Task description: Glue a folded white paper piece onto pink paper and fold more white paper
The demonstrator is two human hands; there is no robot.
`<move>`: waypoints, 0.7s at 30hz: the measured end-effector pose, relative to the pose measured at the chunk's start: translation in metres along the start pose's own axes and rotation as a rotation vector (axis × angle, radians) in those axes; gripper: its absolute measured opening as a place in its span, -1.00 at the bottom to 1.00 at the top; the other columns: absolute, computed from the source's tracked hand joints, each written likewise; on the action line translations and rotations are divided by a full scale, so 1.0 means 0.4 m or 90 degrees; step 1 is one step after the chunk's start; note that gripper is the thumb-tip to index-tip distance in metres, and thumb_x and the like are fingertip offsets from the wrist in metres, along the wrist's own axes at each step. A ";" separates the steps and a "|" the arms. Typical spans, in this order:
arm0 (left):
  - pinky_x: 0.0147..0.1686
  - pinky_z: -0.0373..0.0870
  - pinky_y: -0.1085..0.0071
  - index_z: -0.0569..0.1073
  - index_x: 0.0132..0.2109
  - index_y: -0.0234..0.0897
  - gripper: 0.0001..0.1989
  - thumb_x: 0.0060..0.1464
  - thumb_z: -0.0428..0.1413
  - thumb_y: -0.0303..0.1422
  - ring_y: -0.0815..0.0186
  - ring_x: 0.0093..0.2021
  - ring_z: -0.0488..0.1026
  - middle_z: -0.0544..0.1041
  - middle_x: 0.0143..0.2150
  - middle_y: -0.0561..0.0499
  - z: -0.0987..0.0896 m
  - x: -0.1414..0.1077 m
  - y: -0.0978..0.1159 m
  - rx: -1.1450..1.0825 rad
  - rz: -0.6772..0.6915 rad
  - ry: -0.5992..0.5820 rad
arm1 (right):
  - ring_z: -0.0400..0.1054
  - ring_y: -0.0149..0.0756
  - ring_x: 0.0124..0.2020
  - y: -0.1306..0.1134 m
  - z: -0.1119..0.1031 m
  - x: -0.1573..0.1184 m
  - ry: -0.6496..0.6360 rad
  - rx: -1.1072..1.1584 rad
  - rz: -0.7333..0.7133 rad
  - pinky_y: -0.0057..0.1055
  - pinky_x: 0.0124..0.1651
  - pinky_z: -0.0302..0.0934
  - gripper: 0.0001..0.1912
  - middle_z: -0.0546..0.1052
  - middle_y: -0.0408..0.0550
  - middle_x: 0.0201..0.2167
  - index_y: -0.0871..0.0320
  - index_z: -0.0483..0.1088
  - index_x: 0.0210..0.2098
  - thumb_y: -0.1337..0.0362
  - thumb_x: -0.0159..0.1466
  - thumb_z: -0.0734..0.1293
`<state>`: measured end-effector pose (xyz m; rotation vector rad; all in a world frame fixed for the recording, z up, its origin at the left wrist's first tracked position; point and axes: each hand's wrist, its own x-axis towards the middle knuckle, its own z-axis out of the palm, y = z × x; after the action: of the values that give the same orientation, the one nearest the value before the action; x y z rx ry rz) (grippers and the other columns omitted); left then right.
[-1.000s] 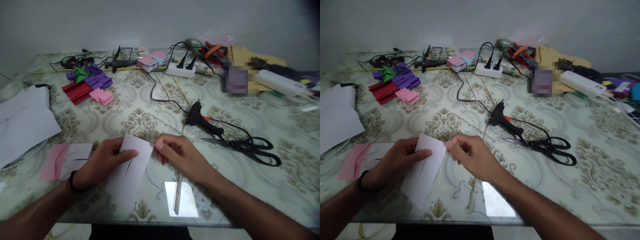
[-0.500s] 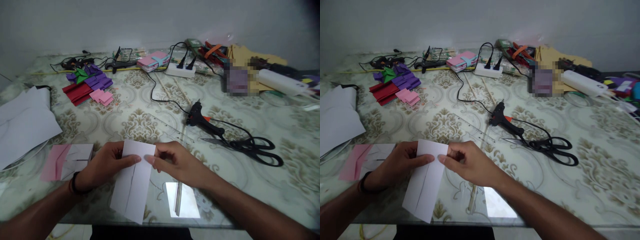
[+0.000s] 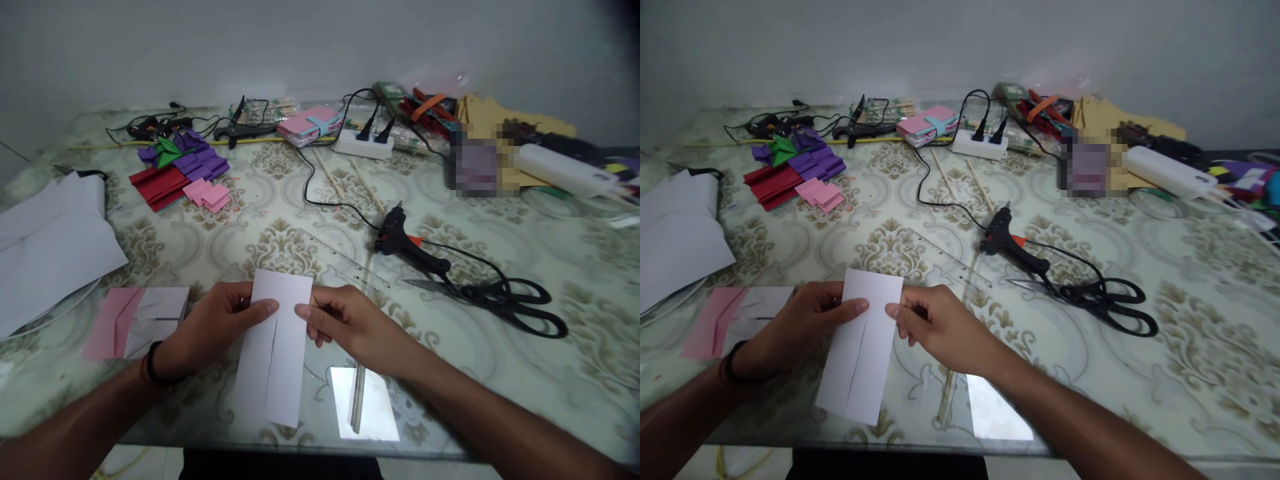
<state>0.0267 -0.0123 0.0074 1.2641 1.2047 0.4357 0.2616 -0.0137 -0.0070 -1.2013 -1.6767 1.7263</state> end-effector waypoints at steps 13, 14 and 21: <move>-0.39 0.38 0.46 0.65 -0.17 -0.35 -0.63 0.21 0.21 -0.08 0.26 -0.31 0.52 0.67 -0.24 -0.06 -0.002 0.002 -0.017 0.025 0.005 -0.066 | 0.34 -0.39 -0.48 -0.006 0.001 -0.002 -0.005 -0.004 -0.023 -0.43 -0.36 0.19 -0.50 0.46 -0.15 -0.53 0.17 0.41 -0.46 -0.09 0.42 0.30; -0.40 0.36 0.46 0.65 -0.18 -0.36 -0.63 0.21 0.21 -0.09 0.28 -0.33 0.50 0.65 -0.27 -0.06 -0.003 0.002 -0.016 0.039 0.001 -0.077 | 0.34 -0.39 -0.47 -0.006 -0.002 -0.002 -0.008 -0.002 -0.025 -0.43 -0.36 0.19 -0.50 0.45 -0.15 -0.53 0.17 0.41 -0.45 -0.09 0.42 0.30; -0.47 0.30 0.50 0.64 -0.19 -0.30 -0.60 0.23 0.16 -0.03 0.32 -0.39 0.45 0.62 -0.31 -0.02 -0.008 -0.001 -0.003 0.018 -0.009 -0.072 | 0.35 -0.37 -0.44 -0.009 -0.027 -0.002 -0.045 -0.044 -0.030 -0.43 -0.34 0.20 -0.48 0.47 -0.12 -0.51 0.17 0.48 -0.45 -0.09 0.44 0.26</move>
<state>0.0234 -0.0117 0.0072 1.2870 1.1271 0.3337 0.2700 -0.0076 -0.0022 -1.1343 -1.8050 1.7143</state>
